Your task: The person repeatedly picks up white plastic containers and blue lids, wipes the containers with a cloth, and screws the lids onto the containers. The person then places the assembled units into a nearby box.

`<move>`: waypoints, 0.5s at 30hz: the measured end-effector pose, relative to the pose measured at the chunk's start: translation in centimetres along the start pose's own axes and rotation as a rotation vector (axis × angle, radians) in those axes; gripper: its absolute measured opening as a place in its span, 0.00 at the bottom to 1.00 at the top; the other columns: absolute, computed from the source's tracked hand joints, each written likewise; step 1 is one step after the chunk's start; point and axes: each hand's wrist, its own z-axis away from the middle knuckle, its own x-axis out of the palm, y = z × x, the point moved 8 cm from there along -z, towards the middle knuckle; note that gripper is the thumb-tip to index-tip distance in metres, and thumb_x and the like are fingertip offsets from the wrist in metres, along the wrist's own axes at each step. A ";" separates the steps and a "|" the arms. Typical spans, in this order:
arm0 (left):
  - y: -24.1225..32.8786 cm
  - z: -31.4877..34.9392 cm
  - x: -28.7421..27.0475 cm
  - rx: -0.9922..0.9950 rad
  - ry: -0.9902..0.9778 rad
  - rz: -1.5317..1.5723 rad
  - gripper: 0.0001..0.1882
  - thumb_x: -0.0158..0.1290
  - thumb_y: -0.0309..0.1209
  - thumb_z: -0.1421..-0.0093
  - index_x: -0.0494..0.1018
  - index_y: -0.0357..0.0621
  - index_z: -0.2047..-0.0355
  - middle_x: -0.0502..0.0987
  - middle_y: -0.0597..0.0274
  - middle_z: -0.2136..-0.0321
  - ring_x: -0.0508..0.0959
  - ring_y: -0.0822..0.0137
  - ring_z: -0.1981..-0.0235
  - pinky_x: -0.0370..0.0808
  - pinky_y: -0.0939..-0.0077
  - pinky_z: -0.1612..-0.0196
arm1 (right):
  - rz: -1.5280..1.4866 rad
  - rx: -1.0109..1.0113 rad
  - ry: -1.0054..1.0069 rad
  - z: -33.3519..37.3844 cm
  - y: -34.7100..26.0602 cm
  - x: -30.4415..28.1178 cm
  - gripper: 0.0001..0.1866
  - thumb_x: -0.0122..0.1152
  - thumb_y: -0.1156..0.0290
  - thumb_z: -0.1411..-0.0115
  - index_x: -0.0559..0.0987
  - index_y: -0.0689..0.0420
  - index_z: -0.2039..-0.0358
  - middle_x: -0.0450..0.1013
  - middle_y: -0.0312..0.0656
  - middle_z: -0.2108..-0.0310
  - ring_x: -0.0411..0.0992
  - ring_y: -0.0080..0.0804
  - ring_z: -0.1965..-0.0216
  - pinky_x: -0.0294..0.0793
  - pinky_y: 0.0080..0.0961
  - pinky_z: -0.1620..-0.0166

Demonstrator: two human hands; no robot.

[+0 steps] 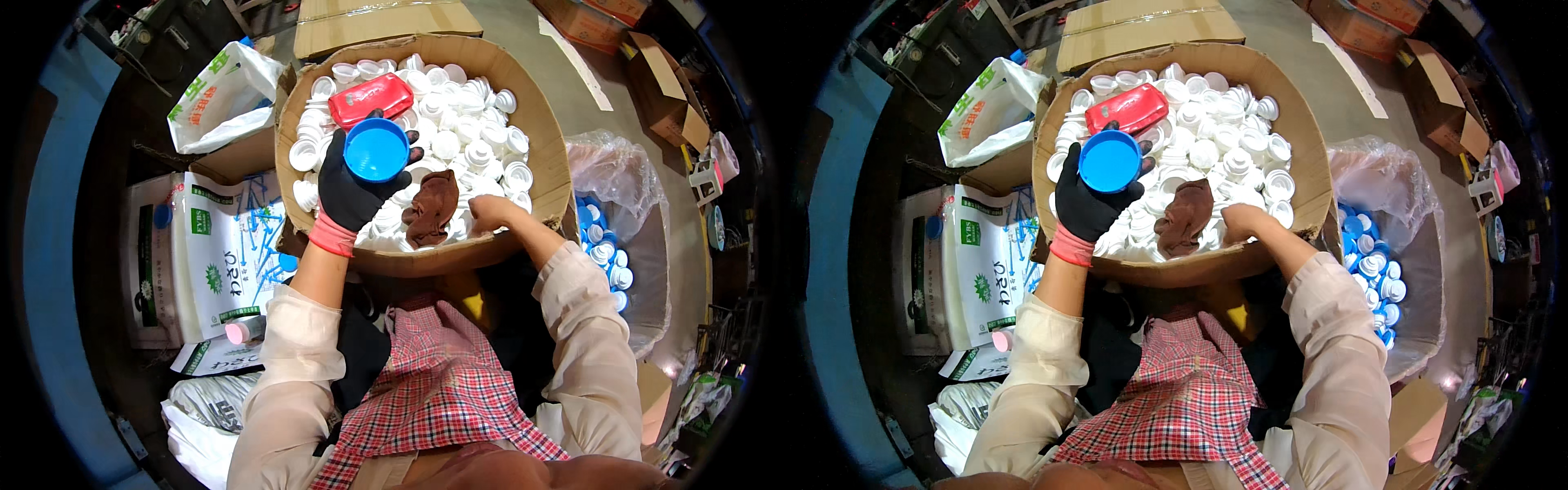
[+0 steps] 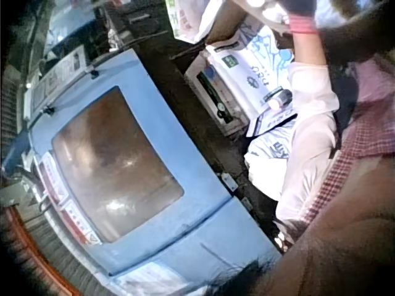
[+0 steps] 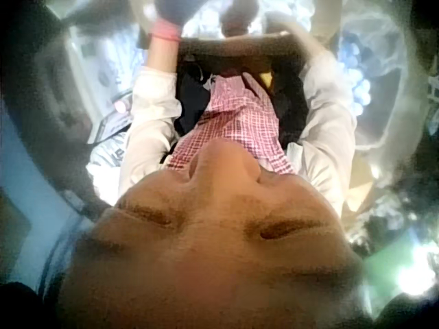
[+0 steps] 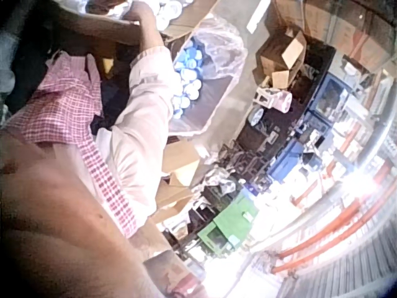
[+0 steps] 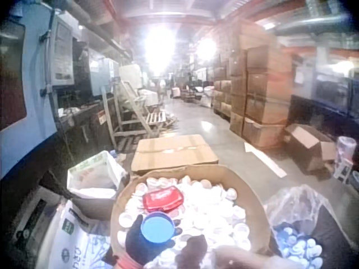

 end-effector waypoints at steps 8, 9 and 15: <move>-0.9 0.0 2.6 -0.158 -0.150 1.299 0.40 0.47 0.54 0.35 0.50 0.50 0.30 0.52 0.33 0.33 0.57 0.29 0.35 0.69 0.30 0.45 | -0.112 -0.173 0.135 -0.6 -2.5 1.6 0.32 0.70 0.66 0.52 0.69 0.57 0.47 0.76 0.56 0.56 0.74 0.58 0.53 0.74 0.46 0.52; -0.7 0.0 2.6 -0.141 -0.181 1.296 0.41 0.47 0.56 0.35 0.50 0.50 0.30 0.52 0.33 0.33 0.58 0.29 0.35 0.70 0.30 0.45 | -0.098 -0.139 0.094 -0.5 -2.4 1.4 0.32 0.69 0.65 0.52 0.69 0.57 0.47 0.77 0.56 0.56 0.75 0.57 0.52 0.75 0.46 0.52; -2.1 0.4 2.2 -0.377 -0.044 1.351 0.46 0.39 0.69 0.39 0.53 0.49 0.31 0.59 0.33 0.36 0.67 0.28 0.42 0.79 0.41 0.55 | -0.521 -0.283 0.489 6.9 -1.5 -9.1 0.34 0.67 0.60 0.51 0.72 0.54 0.42 0.75 0.48 0.54 0.73 0.41 0.52 0.72 0.32 0.50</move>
